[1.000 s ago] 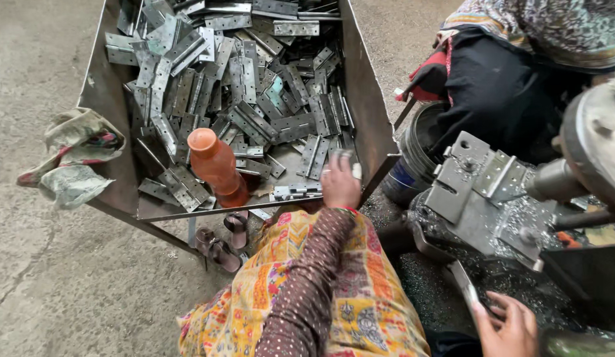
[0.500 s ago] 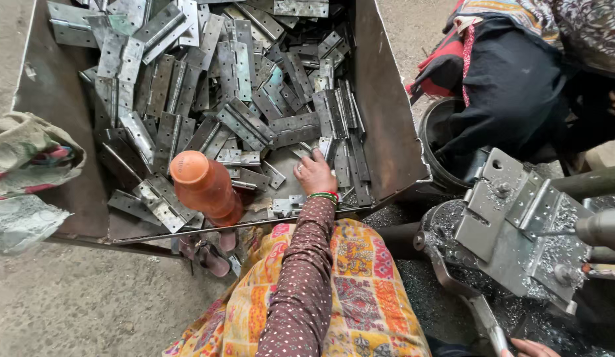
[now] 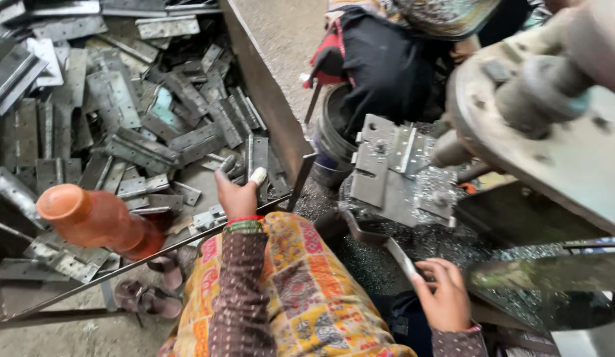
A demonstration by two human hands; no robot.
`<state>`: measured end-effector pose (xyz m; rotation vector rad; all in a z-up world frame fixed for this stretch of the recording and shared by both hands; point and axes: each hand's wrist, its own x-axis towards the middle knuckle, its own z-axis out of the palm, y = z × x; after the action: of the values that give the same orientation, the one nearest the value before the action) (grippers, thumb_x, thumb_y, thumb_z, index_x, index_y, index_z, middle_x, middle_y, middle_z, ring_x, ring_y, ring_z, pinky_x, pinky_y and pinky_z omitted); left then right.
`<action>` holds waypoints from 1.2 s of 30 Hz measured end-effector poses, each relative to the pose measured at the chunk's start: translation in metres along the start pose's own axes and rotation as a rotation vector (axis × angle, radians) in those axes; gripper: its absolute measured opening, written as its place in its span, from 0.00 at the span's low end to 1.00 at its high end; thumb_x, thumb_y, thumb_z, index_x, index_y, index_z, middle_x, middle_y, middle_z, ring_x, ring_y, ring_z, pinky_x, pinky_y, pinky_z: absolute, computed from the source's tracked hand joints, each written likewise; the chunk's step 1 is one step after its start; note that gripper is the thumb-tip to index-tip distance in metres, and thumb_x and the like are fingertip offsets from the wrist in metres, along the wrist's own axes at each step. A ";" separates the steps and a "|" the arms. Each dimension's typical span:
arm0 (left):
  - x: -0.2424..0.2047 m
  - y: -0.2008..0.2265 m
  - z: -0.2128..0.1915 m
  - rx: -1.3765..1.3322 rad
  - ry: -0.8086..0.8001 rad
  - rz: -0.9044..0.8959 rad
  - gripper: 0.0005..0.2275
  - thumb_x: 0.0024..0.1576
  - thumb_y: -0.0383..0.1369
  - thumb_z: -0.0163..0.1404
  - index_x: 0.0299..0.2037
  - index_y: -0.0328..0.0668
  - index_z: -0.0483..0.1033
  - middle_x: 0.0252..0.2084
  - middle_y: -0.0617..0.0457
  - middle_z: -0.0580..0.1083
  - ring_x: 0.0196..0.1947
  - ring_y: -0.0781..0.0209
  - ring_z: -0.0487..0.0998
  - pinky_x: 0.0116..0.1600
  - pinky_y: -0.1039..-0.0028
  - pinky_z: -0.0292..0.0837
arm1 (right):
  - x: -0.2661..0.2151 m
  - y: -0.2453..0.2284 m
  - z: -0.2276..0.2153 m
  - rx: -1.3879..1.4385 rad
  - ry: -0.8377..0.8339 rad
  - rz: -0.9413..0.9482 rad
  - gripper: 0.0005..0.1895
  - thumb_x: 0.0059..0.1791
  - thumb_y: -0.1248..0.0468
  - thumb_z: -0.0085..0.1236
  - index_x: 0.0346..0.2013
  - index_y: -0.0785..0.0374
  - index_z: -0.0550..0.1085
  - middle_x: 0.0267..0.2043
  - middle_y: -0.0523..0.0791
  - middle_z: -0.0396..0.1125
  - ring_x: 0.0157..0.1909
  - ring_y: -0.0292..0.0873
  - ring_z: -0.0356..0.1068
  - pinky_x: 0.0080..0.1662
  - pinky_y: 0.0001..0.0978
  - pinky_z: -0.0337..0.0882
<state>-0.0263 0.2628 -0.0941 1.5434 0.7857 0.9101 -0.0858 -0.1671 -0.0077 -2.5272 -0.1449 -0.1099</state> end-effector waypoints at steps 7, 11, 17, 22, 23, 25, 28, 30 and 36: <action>-0.112 0.140 0.034 0.164 -0.237 0.372 0.24 0.46 0.33 0.65 0.54 0.38 0.75 0.50 0.41 0.70 0.51 0.47 0.74 0.57 0.60 0.71 | -0.002 -0.012 -0.005 0.012 -0.002 0.021 0.12 0.46 0.59 0.63 0.42 0.58 0.79 0.54 0.43 0.67 0.43 0.40 0.76 0.43 0.32 0.78; -0.164 0.153 0.086 0.727 -0.510 0.622 0.23 0.59 0.45 0.50 0.57 0.34 0.72 0.65 0.38 0.64 0.60 0.44 0.67 0.64 0.49 0.57 | -0.006 -0.002 -0.002 -0.029 0.027 -0.066 0.12 0.46 0.59 0.64 0.41 0.59 0.79 0.52 0.44 0.68 0.44 0.41 0.75 0.44 0.33 0.78; -0.237 0.119 0.113 0.799 -0.540 0.927 0.26 0.63 0.47 0.40 0.59 0.29 0.73 0.70 0.43 0.64 0.69 0.49 0.64 0.76 0.51 0.40 | -0.003 0.003 0.000 0.008 0.044 -0.128 0.14 0.45 0.59 0.64 0.43 0.60 0.77 0.52 0.46 0.67 0.44 0.43 0.74 0.43 0.33 0.77; -0.216 0.104 0.143 0.796 -0.636 0.840 0.20 0.64 0.38 0.39 0.59 0.31 0.73 0.68 0.44 0.68 0.67 0.49 0.67 0.78 0.49 0.38 | -0.002 0.007 0.000 -0.001 0.039 -0.115 0.14 0.45 0.59 0.64 0.43 0.60 0.78 0.51 0.45 0.68 0.44 0.45 0.74 0.43 0.35 0.76; -0.209 0.105 0.149 0.802 -0.641 0.831 0.20 0.62 0.35 0.39 0.59 0.32 0.73 0.68 0.44 0.68 0.67 0.49 0.67 0.77 0.49 0.38 | 0.000 0.011 0.002 0.003 0.043 -0.120 0.14 0.45 0.59 0.64 0.43 0.60 0.77 0.51 0.45 0.68 0.44 0.45 0.74 0.43 0.35 0.76; -0.201 0.108 0.154 0.812 -0.650 0.819 0.19 0.60 0.33 0.39 0.58 0.32 0.73 0.67 0.44 0.68 0.67 0.49 0.68 0.77 0.48 0.38 | -0.002 0.024 0.011 -0.050 0.036 -0.164 0.17 0.44 0.59 0.65 0.46 0.59 0.75 0.51 0.46 0.68 0.45 0.46 0.74 0.45 0.38 0.75; -0.203 0.112 0.153 0.813 -0.655 0.825 0.19 0.60 0.33 0.39 0.58 0.32 0.72 0.66 0.43 0.68 0.67 0.49 0.68 0.77 0.48 0.38 | -0.019 0.057 0.042 -0.168 0.025 -0.190 0.27 0.41 0.58 0.66 0.51 0.62 0.70 0.51 0.52 0.68 0.46 0.53 0.73 0.45 0.42 0.75; -0.201 0.117 0.152 0.805 -0.625 0.855 0.21 0.58 0.33 0.40 0.59 0.31 0.71 0.66 0.43 0.68 0.67 0.49 0.68 0.76 0.49 0.38 | -0.034 0.079 0.071 -0.250 -0.088 -0.074 0.29 0.43 0.55 0.64 0.54 0.61 0.67 0.48 0.53 0.70 0.45 0.55 0.74 0.44 0.45 0.76; -0.202 0.125 0.138 0.828 -0.803 0.714 0.19 0.62 0.32 0.40 0.61 0.33 0.71 0.69 0.44 0.67 0.69 0.49 0.67 0.78 0.51 0.41 | -0.063 0.120 0.117 -0.133 -0.187 -0.034 0.35 0.44 0.50 0.60 0.58 0.65 0.62 0.34 0.53 0.75 0.36 0.59 0.76 0.38 0.51 0.76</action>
<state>-0.0016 0.0031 -0.0079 2.7594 -0.0467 0.3229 -0.1276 -0.2027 -0.1777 -2.6658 -0.2628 0.1075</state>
